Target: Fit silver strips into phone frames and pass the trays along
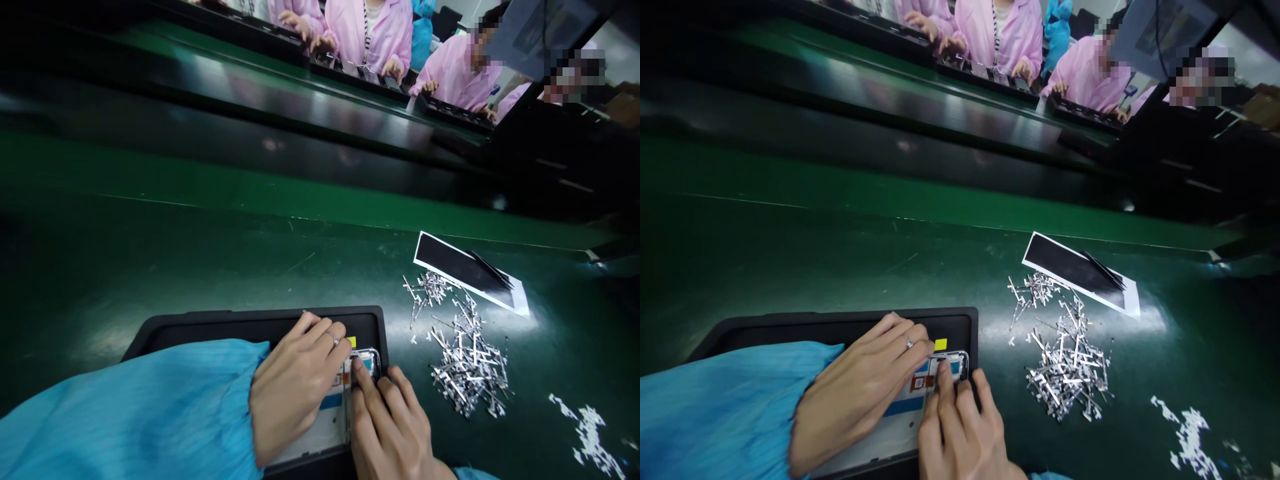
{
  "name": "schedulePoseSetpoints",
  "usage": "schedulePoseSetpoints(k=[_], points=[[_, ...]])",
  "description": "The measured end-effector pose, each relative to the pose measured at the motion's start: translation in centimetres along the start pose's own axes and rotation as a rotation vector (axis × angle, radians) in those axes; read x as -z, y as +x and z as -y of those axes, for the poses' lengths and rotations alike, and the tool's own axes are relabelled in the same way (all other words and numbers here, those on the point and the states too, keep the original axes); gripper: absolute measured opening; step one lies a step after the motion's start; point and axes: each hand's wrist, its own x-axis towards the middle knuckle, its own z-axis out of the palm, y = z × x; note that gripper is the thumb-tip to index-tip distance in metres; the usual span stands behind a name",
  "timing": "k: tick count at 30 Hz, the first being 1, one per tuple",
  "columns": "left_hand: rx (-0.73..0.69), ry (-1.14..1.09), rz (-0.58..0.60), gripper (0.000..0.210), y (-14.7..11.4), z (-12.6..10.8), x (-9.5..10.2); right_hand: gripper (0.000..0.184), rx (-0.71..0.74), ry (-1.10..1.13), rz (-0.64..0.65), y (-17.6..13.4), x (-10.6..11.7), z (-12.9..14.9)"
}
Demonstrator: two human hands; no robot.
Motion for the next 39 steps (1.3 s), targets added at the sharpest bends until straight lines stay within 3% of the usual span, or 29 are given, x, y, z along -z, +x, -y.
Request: schedulePoseSetpoints(k=[15, 21, 39], points=[[0.047, 0.030, -0.009, 0.026, -0.12, -0.03, -0.18, 0.036, 0.005, 0.001, -0.031, -0.43, -0.32, 0.00], [0.047, 0.042, -0.057, 0.030, -0.13, -0.17, -0.36, 0.034, 0.007, -0.008, -0.017, -0.19, -0.29, -0.09], [0.052, 0.042, -0.044, 0.027, -0.22, -0.44, -0.38, 0.038, -0.002, -0.051, 0.065, 0.10, 0.08, 0.16]])
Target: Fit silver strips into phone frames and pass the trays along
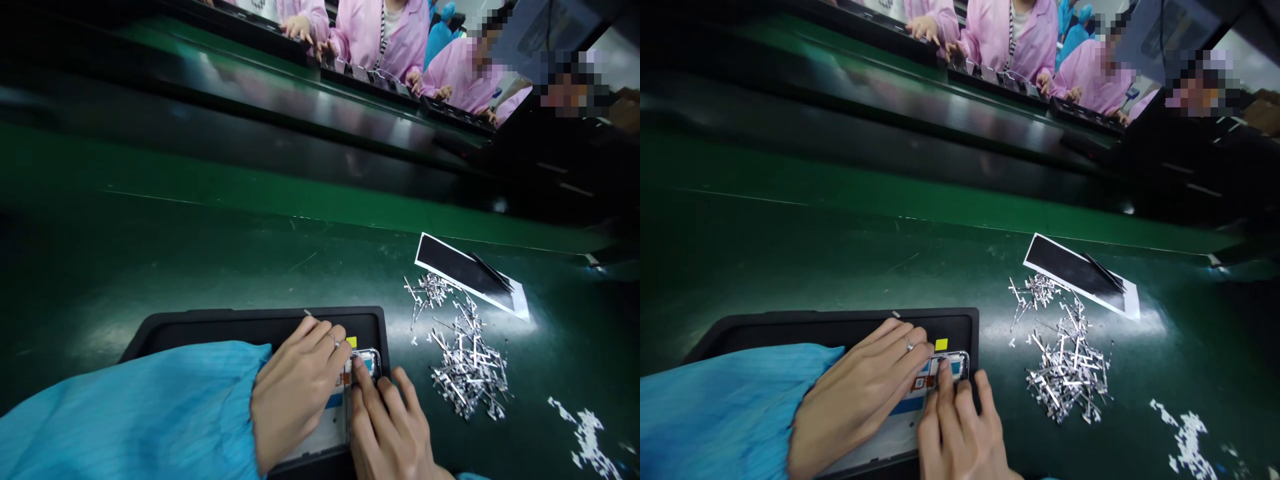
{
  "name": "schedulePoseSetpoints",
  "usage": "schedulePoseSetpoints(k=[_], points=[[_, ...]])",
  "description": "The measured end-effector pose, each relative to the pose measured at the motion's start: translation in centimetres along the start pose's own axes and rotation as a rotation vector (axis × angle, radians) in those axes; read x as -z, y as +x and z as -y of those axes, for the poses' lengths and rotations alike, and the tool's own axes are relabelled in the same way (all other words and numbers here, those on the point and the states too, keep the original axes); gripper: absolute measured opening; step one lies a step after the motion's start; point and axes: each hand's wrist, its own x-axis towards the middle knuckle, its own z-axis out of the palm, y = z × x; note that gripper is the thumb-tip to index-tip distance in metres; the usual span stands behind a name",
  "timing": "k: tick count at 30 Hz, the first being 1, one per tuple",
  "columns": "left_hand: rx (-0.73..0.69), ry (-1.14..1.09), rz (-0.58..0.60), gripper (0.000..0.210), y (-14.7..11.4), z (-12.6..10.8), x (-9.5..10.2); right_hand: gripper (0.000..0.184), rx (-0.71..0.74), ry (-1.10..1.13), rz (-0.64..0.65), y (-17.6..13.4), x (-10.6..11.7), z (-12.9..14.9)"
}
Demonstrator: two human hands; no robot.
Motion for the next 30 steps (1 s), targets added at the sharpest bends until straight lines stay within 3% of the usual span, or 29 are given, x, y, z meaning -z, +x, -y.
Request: schedulePoseSetpoints(k=[12, 18, 30], points=[[-0.008, 0.007, -0.014, 0.026, 0.02, -0.04, 0.01, 0.035, -0.037, 0.048, -0.012, 0.02, -0.21, -0.15], [0.000, -0.005, -0.025, 0.028, -0.03, -0.06, 0.22, 0.034, -0.008, 0.064, -0.141, 0.15, -0.53, -0.27], [0.021, -0.014, -0.017, 0.032, -0.17, 0.14, -0.37, 0.034, 0.003, 0.040, -0.145, 0.33, -0.53, -0.28]])
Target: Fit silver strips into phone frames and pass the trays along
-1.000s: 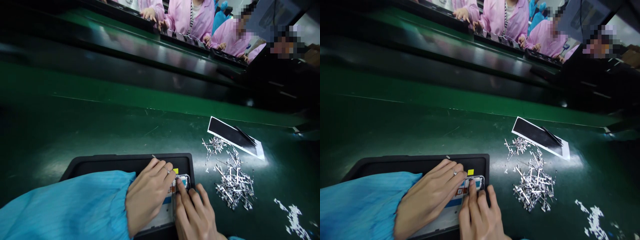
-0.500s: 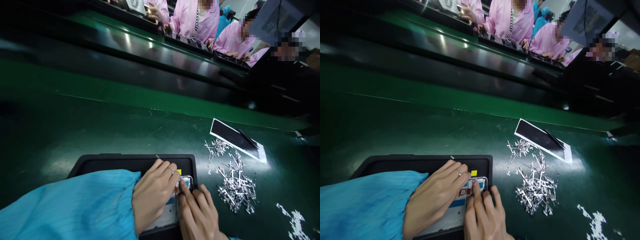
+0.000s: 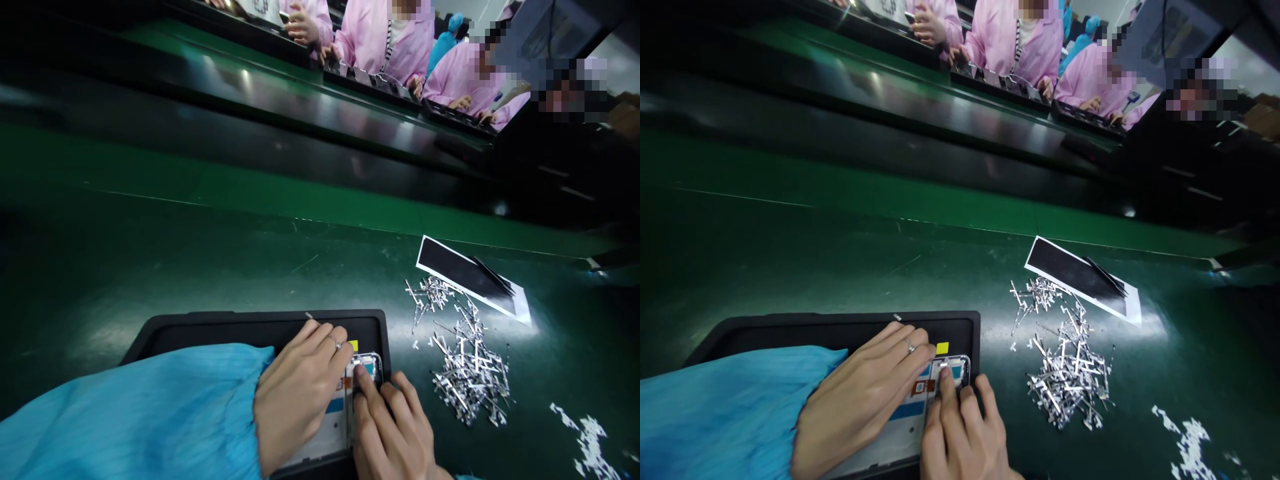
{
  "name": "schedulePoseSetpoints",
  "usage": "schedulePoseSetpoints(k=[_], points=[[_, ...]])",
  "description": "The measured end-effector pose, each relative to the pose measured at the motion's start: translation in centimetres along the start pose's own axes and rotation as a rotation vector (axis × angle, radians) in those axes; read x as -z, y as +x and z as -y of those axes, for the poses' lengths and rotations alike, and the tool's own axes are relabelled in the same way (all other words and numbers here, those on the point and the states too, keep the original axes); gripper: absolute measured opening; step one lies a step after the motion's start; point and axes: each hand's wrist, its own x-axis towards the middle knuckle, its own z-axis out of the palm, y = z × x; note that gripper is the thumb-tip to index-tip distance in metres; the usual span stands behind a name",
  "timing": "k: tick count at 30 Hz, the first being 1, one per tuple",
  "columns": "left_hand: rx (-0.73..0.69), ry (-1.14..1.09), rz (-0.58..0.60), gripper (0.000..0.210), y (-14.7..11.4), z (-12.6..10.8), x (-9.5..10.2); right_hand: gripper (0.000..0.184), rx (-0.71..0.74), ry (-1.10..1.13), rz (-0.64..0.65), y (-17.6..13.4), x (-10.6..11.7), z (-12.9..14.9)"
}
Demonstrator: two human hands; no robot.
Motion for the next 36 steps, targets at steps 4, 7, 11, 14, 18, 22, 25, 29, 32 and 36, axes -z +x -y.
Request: schedulePoseSetpoints(k=[4, 7, 11, 14, 18, 22, 25, 29, 32, 36], points=[[-0.009, 0.016, 0.003, 0.031, -0.01, -0.01, 0.05, 0.034, -0.006, -0.003, 0.009, 0.01, 0.09, 0.02], [-0.015, 0.021, 0.006, 0.031, 0.00, -0.03, 0.10, 0.035, -0.010, -0.001, 0.025, -0.09, 0.06, 0.05], [-0.016, 0.023, 0.008, 0.031, 0.03, -0.15, 0.14, 0.036, -0.008, -0.014, 0.038, -0.14, -0.02, 0.11], [-0.007, 0.019, 0.004, 0.030, 0.05, -0.25, 0.13, 0.037, -0.008, -0.023, 0.045, 0.00, 0.04, 0.13], [-0.001, 0.027, -0.008, 0.030, 0.07, -0.30, 0.16, 0.040, -0.009, -0.031, 0.067, 0.08, 0.18, 0.18], [-0.022, 0.037, -0.006, 0.029, 0.12, -0.25, 0.31, 0.041, -0.007, -0.053, 0.106, -0.12, 0.22, 0.34], [-0.039, 0.057, -0.011, 0.028, 0.14, -0.23, 0.41, 0.041, -0.014, -0.052, 0.136, -0.19, 0.28, 0.48], [-0.047, 0.080, -0.022, 0.029, 0.15, -0.22, 0.40, 0.038, -0.012, -0.032, 0.148, -0.13, 0.47, 0.41], [-0.039, 0.073, -0.009, 0.028, 0.15, -0.21, 0.33, 0.038, -0.002, -0.002, 0.154, -0.19, 0.52, 0.18], [-0.027, 0.061, 0.001, 0.025, 0.13, -0.20, 0.16, 0.036, -0.012, 0.032, 0.112, -0.21, 0.36, 0.03]])
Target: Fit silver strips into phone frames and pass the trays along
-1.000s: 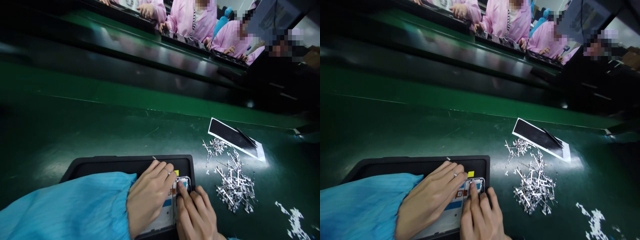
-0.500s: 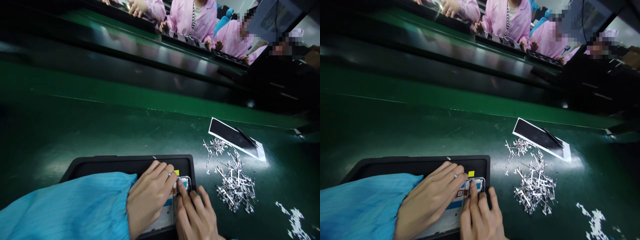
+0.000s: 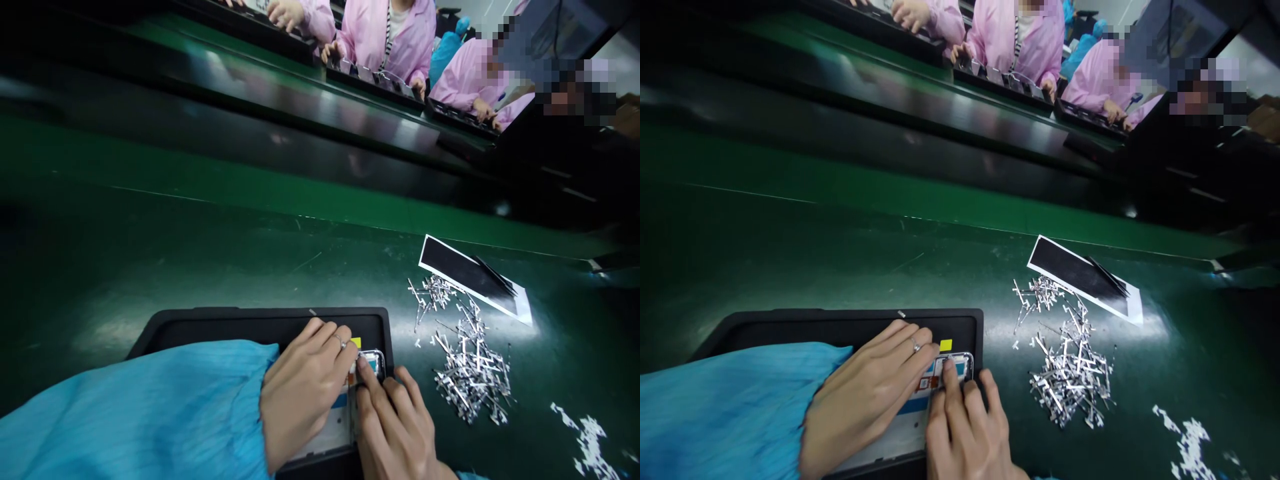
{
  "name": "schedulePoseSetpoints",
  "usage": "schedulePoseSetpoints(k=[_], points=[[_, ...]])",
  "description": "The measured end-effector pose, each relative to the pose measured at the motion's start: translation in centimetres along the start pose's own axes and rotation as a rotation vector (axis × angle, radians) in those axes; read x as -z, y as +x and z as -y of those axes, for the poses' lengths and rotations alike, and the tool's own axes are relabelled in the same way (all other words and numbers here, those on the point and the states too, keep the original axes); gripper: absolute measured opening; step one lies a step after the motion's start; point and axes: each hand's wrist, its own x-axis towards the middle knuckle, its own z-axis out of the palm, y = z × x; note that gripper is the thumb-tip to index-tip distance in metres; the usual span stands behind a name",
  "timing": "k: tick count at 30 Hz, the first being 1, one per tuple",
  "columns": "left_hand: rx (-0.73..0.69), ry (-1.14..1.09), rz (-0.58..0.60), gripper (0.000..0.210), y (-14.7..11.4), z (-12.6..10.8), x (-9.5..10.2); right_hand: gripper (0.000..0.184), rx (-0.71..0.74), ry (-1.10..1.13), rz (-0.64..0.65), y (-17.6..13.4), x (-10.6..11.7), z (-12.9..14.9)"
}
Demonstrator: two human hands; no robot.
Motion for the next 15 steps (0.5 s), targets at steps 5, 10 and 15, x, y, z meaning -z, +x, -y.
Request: schedulePoseSetpoints(k=[5, 10, 15], points=[[-0.014, -0.004, 0.034, 0.026, 0.0, 0.1, 0.0, 0.039, 0.015, -0.060, 0.003, 0.4, -0.1, 0.1], [-0.011, -0.074, 0.032, 0.026, -0.2, 0.3, 0.0, 0.036, 0.056, -0.108, -0.077, 0.5, -0.6, -0.2], [-0.058, -0.056, -0.198, 0.025, -0.2, 0.7, -2.0, 0.028, 0.072, -0.192, -0.264, 0.7, -1.7, -0.3]])
